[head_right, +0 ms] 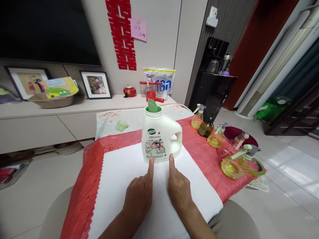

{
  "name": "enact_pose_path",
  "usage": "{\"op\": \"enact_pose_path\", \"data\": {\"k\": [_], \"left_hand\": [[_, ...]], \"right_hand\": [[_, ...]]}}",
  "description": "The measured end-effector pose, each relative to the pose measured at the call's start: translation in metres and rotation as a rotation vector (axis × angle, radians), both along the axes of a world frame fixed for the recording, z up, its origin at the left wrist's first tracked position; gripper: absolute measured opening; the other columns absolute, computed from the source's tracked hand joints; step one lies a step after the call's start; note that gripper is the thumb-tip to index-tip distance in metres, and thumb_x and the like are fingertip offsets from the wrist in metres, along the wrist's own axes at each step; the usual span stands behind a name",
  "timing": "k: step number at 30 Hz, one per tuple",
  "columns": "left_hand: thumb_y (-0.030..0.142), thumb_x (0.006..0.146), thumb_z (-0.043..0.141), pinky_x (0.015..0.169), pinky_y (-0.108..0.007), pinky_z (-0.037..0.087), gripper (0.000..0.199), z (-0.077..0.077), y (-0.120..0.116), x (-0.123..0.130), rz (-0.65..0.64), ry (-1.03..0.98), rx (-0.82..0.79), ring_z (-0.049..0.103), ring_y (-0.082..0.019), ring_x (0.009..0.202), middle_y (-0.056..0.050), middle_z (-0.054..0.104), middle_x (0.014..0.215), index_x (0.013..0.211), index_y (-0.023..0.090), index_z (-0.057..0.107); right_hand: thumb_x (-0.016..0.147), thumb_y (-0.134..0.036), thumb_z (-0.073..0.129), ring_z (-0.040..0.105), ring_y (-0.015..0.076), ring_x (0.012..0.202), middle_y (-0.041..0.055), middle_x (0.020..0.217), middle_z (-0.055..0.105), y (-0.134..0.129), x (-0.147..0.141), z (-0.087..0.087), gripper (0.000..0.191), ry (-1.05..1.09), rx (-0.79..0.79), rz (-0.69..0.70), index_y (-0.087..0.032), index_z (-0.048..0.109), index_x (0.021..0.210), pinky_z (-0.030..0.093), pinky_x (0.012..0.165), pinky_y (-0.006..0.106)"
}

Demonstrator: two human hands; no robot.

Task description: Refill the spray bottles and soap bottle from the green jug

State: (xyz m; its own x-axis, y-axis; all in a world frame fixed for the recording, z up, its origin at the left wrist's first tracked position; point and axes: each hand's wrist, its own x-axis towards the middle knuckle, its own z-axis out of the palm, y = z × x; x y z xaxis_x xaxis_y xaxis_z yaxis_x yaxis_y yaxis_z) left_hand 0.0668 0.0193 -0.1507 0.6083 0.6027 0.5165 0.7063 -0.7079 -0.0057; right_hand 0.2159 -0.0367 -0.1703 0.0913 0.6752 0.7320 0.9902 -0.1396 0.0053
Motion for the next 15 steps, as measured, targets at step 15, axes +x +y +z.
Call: {"op": "enact_pose_path", "data": {"k": [15], "left_hand": [[-0.007, 0.070, 0.055, 0.055, -0.030, 0.039, 0.087, -0.0062, 0.0027, -0.0014, -0.030, 0.035, -0.014, 0.053, -0.014, 0.050, 0.007, 0.055, 0.060, 0.151, 0.012, 0.028]], "right_hand": [[0.074, 0.002, 0.029, 0.037, 0.0082, 0.041, -0.0080, 0.052, 0.040, -0.0018, 0.0005, 0.0072, 0.078, 0.056, -0.016, 0.070, -0.002, 0.021, 0.152, 0.031, 0.041, 0.017]]}}
